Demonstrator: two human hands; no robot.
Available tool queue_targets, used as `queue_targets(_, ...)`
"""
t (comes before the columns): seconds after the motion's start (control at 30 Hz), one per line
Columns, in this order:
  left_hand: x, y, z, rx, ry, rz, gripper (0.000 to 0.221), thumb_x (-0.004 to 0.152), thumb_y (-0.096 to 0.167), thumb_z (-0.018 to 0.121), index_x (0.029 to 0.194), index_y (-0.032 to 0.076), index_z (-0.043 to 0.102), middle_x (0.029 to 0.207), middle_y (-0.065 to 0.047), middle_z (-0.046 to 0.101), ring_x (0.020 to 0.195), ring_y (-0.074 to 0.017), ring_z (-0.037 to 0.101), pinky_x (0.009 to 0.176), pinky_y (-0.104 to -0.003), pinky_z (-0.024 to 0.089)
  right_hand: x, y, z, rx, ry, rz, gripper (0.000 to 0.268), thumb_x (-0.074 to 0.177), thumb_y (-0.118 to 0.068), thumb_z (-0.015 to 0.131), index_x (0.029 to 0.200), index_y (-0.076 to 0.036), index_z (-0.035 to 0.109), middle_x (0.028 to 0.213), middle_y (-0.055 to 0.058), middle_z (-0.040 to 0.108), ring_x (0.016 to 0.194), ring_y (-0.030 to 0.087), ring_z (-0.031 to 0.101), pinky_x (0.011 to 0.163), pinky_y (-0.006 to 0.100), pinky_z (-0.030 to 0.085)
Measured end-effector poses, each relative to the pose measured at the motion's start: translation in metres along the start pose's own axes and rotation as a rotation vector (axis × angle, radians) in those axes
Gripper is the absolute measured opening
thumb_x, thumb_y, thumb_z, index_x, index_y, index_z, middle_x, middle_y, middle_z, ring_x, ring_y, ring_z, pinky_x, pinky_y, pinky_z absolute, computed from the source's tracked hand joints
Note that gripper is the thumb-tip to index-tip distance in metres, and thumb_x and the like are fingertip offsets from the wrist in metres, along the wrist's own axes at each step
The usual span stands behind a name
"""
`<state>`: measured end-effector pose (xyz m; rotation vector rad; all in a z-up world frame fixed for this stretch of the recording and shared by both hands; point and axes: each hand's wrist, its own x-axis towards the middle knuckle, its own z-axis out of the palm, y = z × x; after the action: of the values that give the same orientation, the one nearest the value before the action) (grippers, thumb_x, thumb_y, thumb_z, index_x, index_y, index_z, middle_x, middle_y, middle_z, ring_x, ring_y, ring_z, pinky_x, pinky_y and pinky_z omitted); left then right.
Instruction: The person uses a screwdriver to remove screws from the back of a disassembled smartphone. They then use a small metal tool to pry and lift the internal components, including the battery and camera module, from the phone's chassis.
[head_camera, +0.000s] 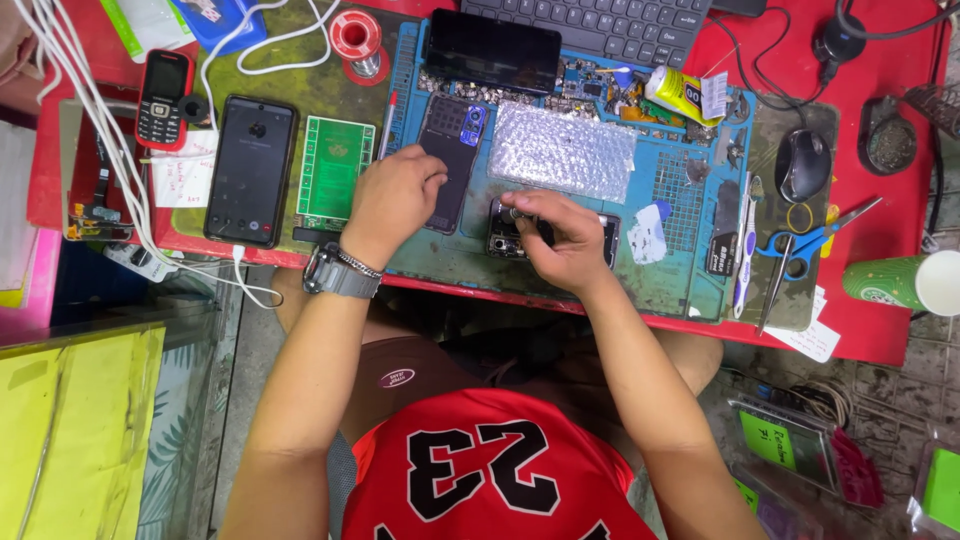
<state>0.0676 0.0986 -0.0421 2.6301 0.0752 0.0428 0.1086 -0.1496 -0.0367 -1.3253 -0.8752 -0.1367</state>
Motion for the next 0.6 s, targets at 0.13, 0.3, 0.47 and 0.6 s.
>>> queue_targets(0.13, 0.005, 0.007, 0.003, 0.076, 0.026, -0.009, 0.023, 0.101, 0.033, 0.057, 0.110, 0.027, 0.077, 0.088, -0.003, 0.069, 0.080, -0.0347, 0.073, 0.073, -0.051, 0.061, 0.005, 0.002, -0.003, -0.025, -0.040, 0.025, 0.031, 0.077, 0.012, 0.088, 0.104, 0.002, 0.078, 0.103, 0.024, 0.074, 0.096, 0.035, 0.075, 0.086, 0.049, 0.061)
queue_targets(0.3, -0.006, 0.018, -0.002, 0.105, 0.111, 0.049, 0.028, 0.108, 0.032, 0.050, 0.116, 0.019, 0.074, 0.086, -0.008, 0.067, 0.084, -0.0353, 0.073, 0.073, -0.052, 0.060, 0.006, 0.010, 0.001, 0.007, -0.007, 0.003, 0.029, 0.075, 0.017, 0.089, 0.098, 0.002, 0.080, 0.084, 0.017, 0.067, 0.084, 0.029, 0.074, 0.080, 0.045, 0.062)
queue_targets(0.47, -0.061, 0.076, -0.002, 0.180, 0.000, 0.172, 0.019, 0.093, 0.023, 0.058, 0.101, 0.017, 0.074, 0.094, -0.006, 0.062, 0.094, -0.0302, 0.064, 0.073, -0.042, 0.058, 0.012, 0.005, -0.008, 0.014, -0.079, 0.014, 0.029, 0.082, 0.018, 0.082, 0.105, 0.002, 0.079, 0.092, 0.019, 0.074, 0.088, 0.031, 0.076, 0.077, 0.044, 0.060)
queue_targets(0.6, -0.083, 0.090, 0.023, 0.278, 0.064, 0.229, 0.023, 0.091, 0.022, 0.061, 0.109, 0.018, 0.073, 0.101, -0.005, 0.059, 0.097, -0.0255, 0.062, 0.072, -0.036, 0.056, 0.019, -0.008, 0.008, 0.073, -0.104, 0.025, 0.027, 0.086, 0.019, 0.076, 0.106, 0.002, 0.079, 0.102, 0.022, 0.077, 0.093, 0.036, 0.075, 0.084, 0.048, 0.060)
